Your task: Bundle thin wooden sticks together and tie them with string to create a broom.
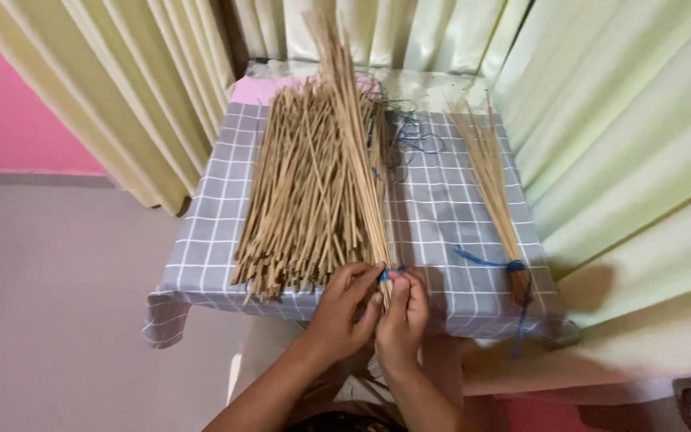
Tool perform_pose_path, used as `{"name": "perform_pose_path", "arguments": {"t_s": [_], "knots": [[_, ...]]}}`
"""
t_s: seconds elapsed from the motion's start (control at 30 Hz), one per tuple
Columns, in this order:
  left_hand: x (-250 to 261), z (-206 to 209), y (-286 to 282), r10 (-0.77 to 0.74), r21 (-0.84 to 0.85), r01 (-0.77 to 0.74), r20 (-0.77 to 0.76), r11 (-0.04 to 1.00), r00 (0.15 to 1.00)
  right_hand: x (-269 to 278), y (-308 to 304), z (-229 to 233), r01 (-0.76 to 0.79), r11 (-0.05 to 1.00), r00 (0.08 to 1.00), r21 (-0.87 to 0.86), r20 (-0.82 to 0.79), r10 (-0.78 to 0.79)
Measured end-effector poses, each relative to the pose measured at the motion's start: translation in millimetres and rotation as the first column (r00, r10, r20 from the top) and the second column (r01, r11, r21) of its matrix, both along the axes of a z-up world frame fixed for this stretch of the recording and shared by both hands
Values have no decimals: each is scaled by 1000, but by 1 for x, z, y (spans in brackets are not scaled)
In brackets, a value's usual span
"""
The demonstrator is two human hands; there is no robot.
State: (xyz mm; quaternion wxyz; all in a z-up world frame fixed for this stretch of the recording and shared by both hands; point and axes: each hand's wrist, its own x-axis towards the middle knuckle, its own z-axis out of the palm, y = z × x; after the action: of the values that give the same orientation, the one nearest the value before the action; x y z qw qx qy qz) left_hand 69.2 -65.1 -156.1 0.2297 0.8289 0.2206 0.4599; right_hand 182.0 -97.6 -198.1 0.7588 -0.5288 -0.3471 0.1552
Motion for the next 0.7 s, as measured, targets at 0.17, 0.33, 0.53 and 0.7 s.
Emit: {"name": "perform_pose_path", "arguments": {"t_s": [0.17, 0.33, 0.53, 0.7], "knots": [[-25, 28, 5, 80, -258, -58, 74, 964, 994, -23, 17, 9, -154, 988, 988, -8, 19, 154], [-38, 24, 15, 123, -292, -77, 143, 953, 982, -44, 16, 19, -159, 987, 966, 34, 214, 148], [-51, 19, 24, 203, -410, -102, 211, 907, 956, -14, 11, 16, -411, 911, 861, -22, 320, 396], [-53, 39, 15, 199, -522, -20, 289, 853, 936, 7, 20, 24, -533, 846, 826, -28, 201, 527]]}}
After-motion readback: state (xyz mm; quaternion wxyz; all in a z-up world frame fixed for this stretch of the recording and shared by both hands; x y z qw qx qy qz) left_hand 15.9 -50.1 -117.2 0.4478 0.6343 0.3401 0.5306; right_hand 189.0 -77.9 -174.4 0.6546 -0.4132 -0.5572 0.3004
